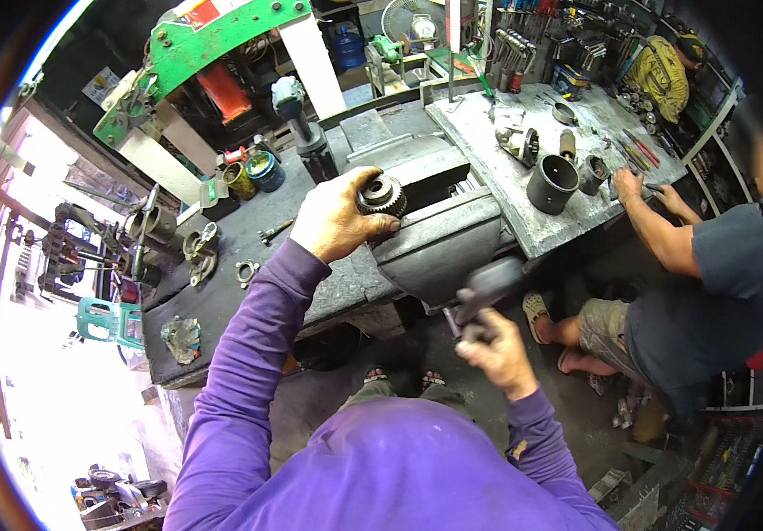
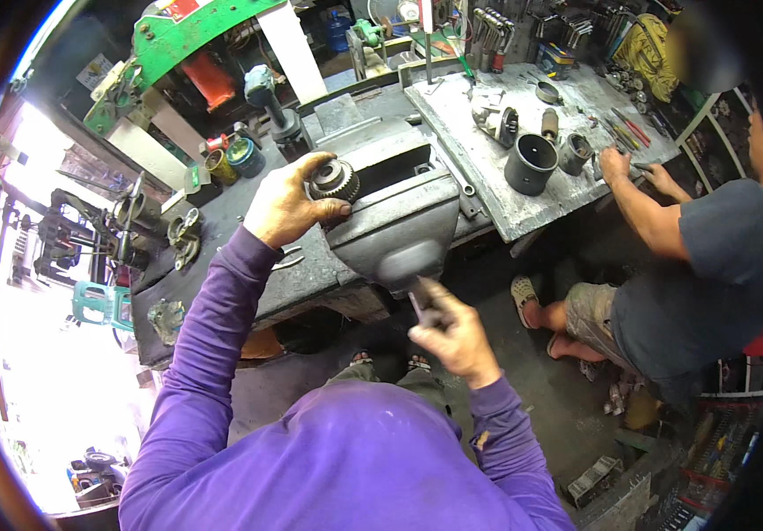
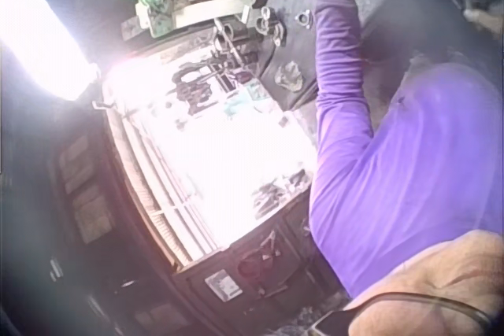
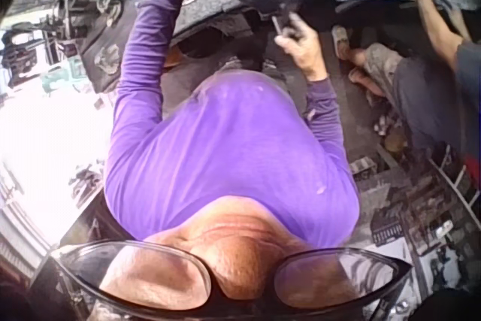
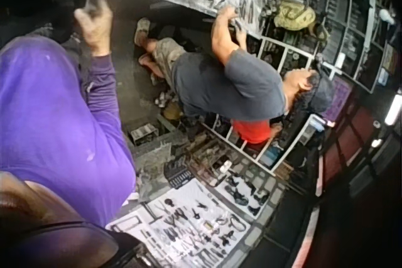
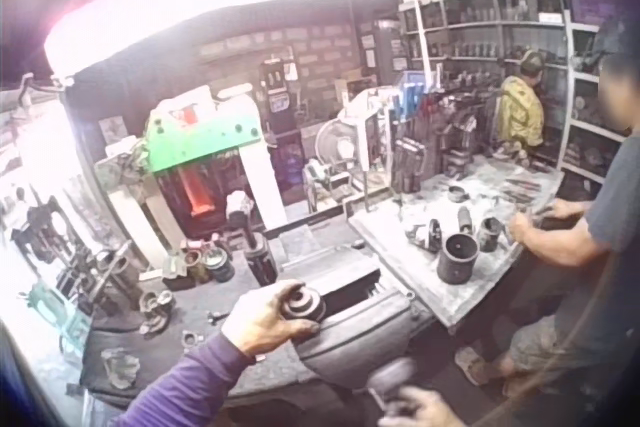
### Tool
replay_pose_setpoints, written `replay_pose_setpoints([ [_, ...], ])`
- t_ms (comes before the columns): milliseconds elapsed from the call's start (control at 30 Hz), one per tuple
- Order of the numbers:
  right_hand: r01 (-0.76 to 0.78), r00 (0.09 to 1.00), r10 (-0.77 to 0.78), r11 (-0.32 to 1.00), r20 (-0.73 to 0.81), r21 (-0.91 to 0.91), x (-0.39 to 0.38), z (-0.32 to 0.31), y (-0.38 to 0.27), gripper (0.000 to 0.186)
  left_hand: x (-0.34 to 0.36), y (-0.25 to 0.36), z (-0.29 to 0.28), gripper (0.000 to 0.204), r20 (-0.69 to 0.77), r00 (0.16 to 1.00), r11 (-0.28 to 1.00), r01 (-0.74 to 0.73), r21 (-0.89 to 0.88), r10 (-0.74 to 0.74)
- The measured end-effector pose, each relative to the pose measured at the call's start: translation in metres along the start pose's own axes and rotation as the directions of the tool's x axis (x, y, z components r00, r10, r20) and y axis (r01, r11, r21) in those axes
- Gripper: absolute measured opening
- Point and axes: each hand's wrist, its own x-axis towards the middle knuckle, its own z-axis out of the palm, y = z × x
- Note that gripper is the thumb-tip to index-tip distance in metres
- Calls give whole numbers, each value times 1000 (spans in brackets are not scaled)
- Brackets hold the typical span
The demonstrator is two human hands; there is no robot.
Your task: The person uses pliers to remove a retaining ring from a cylindrical gear, then hammers the gear with a metal block to adjust or seat it. They repeatedly inspect the gear and use a hammer and block to tap it into place on the workbench.
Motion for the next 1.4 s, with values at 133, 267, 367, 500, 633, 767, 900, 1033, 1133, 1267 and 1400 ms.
replay_pose_setpoints([
  [133, -92, 933, 121, 991, 340, -101, 11, 48, 53, 85, 0, -5, 5, 78, -8, 994, 987, -111, 119, 112],
  [267, -182, 882, 356, 861, 309, -474, 20, 39, 140, 85, -2, -9, 8, 78, -20, 996, 996, -86, 39, 87],
  [367, -535, 818, 505, 496, -274, -684, 14, -12, 192, 67, -6, -10, 13, 81, -62, 995, 997, -73, 35, 75],
  [500, -534, 809, 322, 752, -492, -386, -29, -103, 216, 48, -19, -8, 32, 83, -157, 988, 1000, -2, -23, -2],
  [633, -572, 738, 252, 726, -626, -382, -50, -161, 197, 40, -27, -9, 62, 90, -274, 943, 928, 78, -364, -187],
  [767, -370, 349, -243, 852, -905, -371, -20, -186, 128, 21, -29, -14, 84, 95, -322, 913, 778, -8, -628, -251],
  [900, -39, 619, -596, 627, -512, -778, 68, -164, 65, 20, -28, -16, 85, 105, -292, 916, 703, -16, -711, -274],
  [1033, -62, 894, -386, 397, -228, -916, 168, -139, 52, 31, -30, -13, 84, 113, -282, 916, 680, -12, -733, -287],
  [1133, 30, 906, -397, 414, -151, -910, 230, -131, 54, 29, -30, -11, 84, 114, -290, 912, 670, -22, -742, -292],
  [1267, 51, 913, -390, 399, -119, -916, 325, -123, 43, 27, -28, -8, 82, 118, -278, 903, 671, 15, -741, -327],
  [1400, -199, 979, 25, 352, -203, -915, 387, -110, 43, 60, -28, -5, 81, 120, -287, 883, 677, 47, -734, -372],
])
